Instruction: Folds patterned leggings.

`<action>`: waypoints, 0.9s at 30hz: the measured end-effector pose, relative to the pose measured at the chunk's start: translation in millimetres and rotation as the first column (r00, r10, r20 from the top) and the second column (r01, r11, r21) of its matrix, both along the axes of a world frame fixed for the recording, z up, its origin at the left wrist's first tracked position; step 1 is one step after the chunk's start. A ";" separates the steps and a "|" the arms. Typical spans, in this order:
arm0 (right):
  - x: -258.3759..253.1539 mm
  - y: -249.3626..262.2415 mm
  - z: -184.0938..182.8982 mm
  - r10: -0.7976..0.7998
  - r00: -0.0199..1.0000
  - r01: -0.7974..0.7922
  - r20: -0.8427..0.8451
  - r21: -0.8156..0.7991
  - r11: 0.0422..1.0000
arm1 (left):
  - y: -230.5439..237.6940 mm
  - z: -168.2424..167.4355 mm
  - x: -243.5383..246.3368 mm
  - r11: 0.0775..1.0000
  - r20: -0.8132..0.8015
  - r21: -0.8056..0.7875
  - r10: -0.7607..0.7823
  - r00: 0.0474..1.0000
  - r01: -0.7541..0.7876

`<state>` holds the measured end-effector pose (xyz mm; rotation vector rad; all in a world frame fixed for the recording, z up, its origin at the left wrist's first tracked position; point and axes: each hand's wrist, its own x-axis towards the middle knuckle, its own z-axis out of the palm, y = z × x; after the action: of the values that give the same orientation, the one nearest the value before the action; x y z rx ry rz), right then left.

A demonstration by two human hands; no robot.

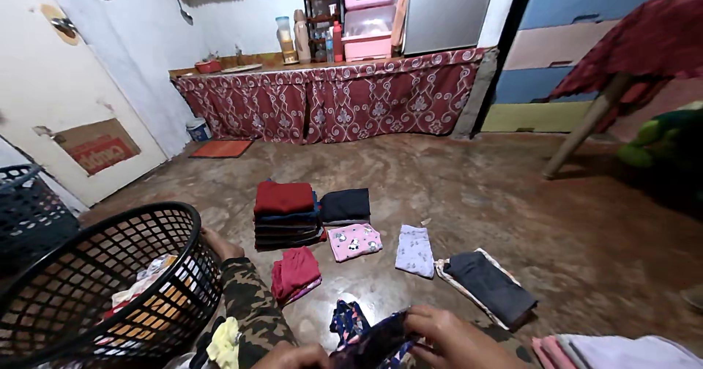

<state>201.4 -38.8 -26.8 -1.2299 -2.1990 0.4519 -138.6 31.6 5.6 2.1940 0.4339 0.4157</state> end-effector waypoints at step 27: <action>32.9 7.9 243.3 -0.262 0.863 0.084 0.431 0.388 0.918 | 32.1 204.4 33.3 0.073 0.203 0.963 0.430 0.880 -0.258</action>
<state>234.3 -30.9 216.5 -1.4241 -2.3852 -0.3626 -105.2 63.7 209.9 3.4594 1.0054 1.0722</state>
